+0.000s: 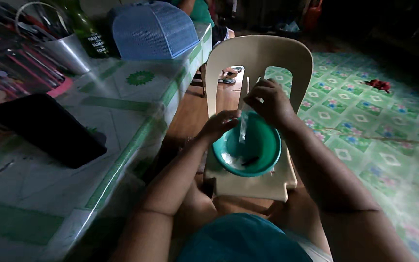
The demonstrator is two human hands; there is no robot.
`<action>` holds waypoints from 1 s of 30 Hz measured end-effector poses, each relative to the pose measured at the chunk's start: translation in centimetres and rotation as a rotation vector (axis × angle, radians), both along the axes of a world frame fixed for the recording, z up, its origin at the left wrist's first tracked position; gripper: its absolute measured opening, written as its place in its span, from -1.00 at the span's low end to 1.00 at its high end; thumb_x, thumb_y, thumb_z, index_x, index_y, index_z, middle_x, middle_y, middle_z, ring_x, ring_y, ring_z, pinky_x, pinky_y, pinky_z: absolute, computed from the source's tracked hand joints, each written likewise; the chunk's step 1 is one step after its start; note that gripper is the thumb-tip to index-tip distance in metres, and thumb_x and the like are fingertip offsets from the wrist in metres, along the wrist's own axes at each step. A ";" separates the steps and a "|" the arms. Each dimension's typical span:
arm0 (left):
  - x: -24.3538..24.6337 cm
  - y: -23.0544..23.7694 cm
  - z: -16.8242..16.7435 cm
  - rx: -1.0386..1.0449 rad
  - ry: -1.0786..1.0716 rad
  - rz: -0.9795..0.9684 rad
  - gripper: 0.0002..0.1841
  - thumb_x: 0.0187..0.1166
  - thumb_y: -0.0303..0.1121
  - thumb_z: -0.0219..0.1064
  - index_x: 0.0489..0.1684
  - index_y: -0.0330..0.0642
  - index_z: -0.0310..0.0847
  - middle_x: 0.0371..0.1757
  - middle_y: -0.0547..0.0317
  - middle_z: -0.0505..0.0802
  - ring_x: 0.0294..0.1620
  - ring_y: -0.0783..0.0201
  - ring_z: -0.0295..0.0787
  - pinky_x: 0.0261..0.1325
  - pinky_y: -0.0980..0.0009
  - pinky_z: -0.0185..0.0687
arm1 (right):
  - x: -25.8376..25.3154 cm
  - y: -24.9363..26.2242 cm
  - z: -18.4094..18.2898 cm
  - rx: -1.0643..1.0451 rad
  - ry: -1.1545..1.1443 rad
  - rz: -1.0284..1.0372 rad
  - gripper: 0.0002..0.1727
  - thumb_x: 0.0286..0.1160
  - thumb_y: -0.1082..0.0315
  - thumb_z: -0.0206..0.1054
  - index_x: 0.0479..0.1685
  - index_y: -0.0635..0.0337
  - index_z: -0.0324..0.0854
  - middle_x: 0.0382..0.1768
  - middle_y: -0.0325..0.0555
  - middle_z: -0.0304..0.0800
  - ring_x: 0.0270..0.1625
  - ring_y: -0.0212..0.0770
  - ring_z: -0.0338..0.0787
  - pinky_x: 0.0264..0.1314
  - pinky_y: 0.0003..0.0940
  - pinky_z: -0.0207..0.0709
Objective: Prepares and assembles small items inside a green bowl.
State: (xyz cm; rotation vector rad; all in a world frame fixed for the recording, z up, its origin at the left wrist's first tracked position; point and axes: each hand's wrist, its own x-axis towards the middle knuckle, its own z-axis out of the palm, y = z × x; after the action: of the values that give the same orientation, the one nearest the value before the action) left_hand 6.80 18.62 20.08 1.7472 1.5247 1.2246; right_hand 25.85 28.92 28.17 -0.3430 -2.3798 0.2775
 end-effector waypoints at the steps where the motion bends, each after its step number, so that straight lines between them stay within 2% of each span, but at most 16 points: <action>1: 0.1 0.2 0.5 0.005 0.019 0.002 -0.56 0.70 -0.24 0.26 0.49 -0.22 0.57 0.42 0.02 0.73 0.44 0.26 0.64 0.52 0.24 0.51 | -0.2 0.1 -0.3 -0.006 -0.057 -0.009 -0.77 0.58 0.25 0.38 -0.23 0.22 0.86 -0.02 0.05 0.85 0.24 0.15 0.72 0.32 0.34 0.41; 3: 0.7 0.5 1.6 -0.020 0.100 0.026 -0.57 0.64 -0.21 0.38 0.39 -0.24 0.64 0.36 -0.02 0.74 0.38 0.19 0.65 0.48 0.17 0.53 | -0.9 0.9 -1.5 -0.016 -0.132 -0.008 -0.78 0.57 0.25 0.38 -0.26 0.20 0.84 -0.05 0.02 0.85 0.25 0.13 0.73 0.29 0.33 0.43; 6: 1.4 1.2 2.1 -0.063 0.209 0.074 -0.71 0.70 -0.16 0.35 0.12 -0.15 0.80 0.12 0.06 0.86 0.18 0.20 0.77 0.34 0.05 0.60 | -1.2 0.9 -1.8 -0.093 -0.124 -0.010 -0.75 0.58 0.23 0.37 -0.22 0.24 0.85 0.02 0.07 0.84 0.31 0.15 0.71 0.34 0.35 0.42; 7: 1.5 1.5 1.8 -0.082 0.209 0.075 -0.73 0.70 -0.17 0.34 0.08 -0.13 0.83 0.07 0.10 0.88 0.13 0.23 0.79 0.32 0.07 0.62 | -1.2 0.9 -1.8 -0.114 -0.104 -0.003 -0.74 0.59 0.22 0.38 -0.21 0.24 0.85 0.04 0.08 0.84 0.30 0.14 0.72 0.35 0.35 0.43; 9: 1.8 1.7 0.9 -0.077 0.193 0.040 -0.76 0.71 -0.26 0.32 0.05 -0.22 0.82 -0.01 0.08 0.90 0.07 0.29 0.81 0.31 0.18 0.65 | -1.0 0.9 -1.9 -0.131 -0.068 0.017 -0.75 0.59 0.24 0.38 -0.22 0.26 0.84 0.02 0.07 0.84 0.27 0.11 0.73 0.34 0.34 0.44; 11: 1.8 1.8 0.0 -0.077 0.259 -0.018 -0.71 0.75 -0.28 0.25 0.10 -0.28 0.81 0.02 0.00 0.90 0.11 0.21 0.82 0.36 0.14 0.64 | -0.7 0.7 -1.7 -0.143 -0.049 0.026 -0.75 0.59 0.27 0.37 -0.22 0.30 0.83 0.01 0.09 0.83 0.24 0.09 0.74 0.32 0.27 0.46; 14: 1.8 2.6 -2.2 -0.072 0.402 -0.087 -0.66 0.75 -0.20 0.22 0.09 -0.23 0.86 0.07 -0.05 0.89 0.20 0.10 0.79 0.39 0.08 0.59 | -0.2 -0.4 -1.1 -0.218 -0.027 0.011 -0.76 0.62 0.31 0.35 -0.18 0.34 0.82 0.03 0.08 0.81 0.17 -0.04 0.77 0.31 -0.03 0.60; 15: 1.8 2.7 -3.1 -0.040 0.408 -0.104 -0.66 0.74 -0.20 0.25 0.06 -0.25 0.87 0.07 -0.07 0.90 0.23 0.08 0.79 0.41 0.08 0.59 | -0.1 -0.7 -1.0 -0.236 -0.023 0.008 -0.75 0.63 0.29 0.36 -0.18 0.33 0.82 0.03 0.06 0.80 0.16 -0.07 0.76 0.29 -0.06 0.60; 18: 1.5 2.7 -4.9 0.058 0.464 -0.162 -0.67 0.70 -0.22 0.29 -0.06 -0.30 0.90 -0.04 -0.09 0.92 0.15 0.03 0.83 0.36 0.07 0.62 | 0.1 -0.8 -1.3 -0.196 0.002 0.021 -0.73 0.62 0.28 0.34 -0.27 0.32 0.82 0.00 0.06 0.82 0.23 0.01 0.72 0.38 0.10 0.45; 21: 1.5 2.7 -4.7 -0.053 0.517 -0.199 -0.68 0.72 -0.20 0.28 -0.02 -0.24 0.90 -0.02 -0.05 0.90 0.18 0.03 0.79 0.38 0.03 0.58 | 0.4 -1.1 -1.6 -0.107 0.013 -0.005 -0.73 0.61 0.26 0.34 -0.30 0.27 0.83 -0.02 0.02 0.84 0.24 0.05 0.71 0.39 0.21 0.39; 24: 1.6 2.4 -4.5 -0.107 0.502 -0.215 -0.70 0.70 -0.23 0.31 -0.01 -0.24 0.90 0.04 -0.04 0.91 0.25 0.06 0.78 0.45 0.05 0.55 | 0.5 -1.3 -1.7 -0.068 0.031 -0.024 -0.75 0.61 0.24 0.35 -0.27 0.21 0.86 0.00 -0.04 0.86 0.25 0.03 0.71 0.37 0.22 0.36; 27: 1.8 2.4 -4.8 -0.111 0.508 -0.229 -0.71 0.70 -0.23 0.30 -0.05 -0.22 0.91 0.02 0.01 0.92 0.22 0.11 0.79 0.42 0.10 0.57 | 0.6 -1.4 -1.8 -0.044 0.046 -0.020 -0.73 0.62 0.23 0.33 -0.29 0.20 0.84 -0.03 -0.05 0.86 0.23 0.02 0.72 0.36 0.20 0.37; 30: 1.8 2.8 -5.3 -0.150 0.525 -0.234 -0.72 0.69 -0.22 0.32 -0.07 -0.21 0.91 0.03 0.01 0.91 0.24 0.09 0.78 0.42 0.06 0.56 | 0.6 -1.5 -2.0 -0.004 0.051 -0.019 -0.73 0.61 0.22 0.34 -0.32 0.20 0.83 -0.06 -0.03 0.84 0.19 0.04 0.72 0.32 0.21 0.36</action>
State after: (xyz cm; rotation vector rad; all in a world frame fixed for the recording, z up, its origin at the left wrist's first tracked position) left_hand 8.56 21.43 14.78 2.1760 1.5732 0.5415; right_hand 26.45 27.39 26.19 -0.3555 -2.3251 0.2790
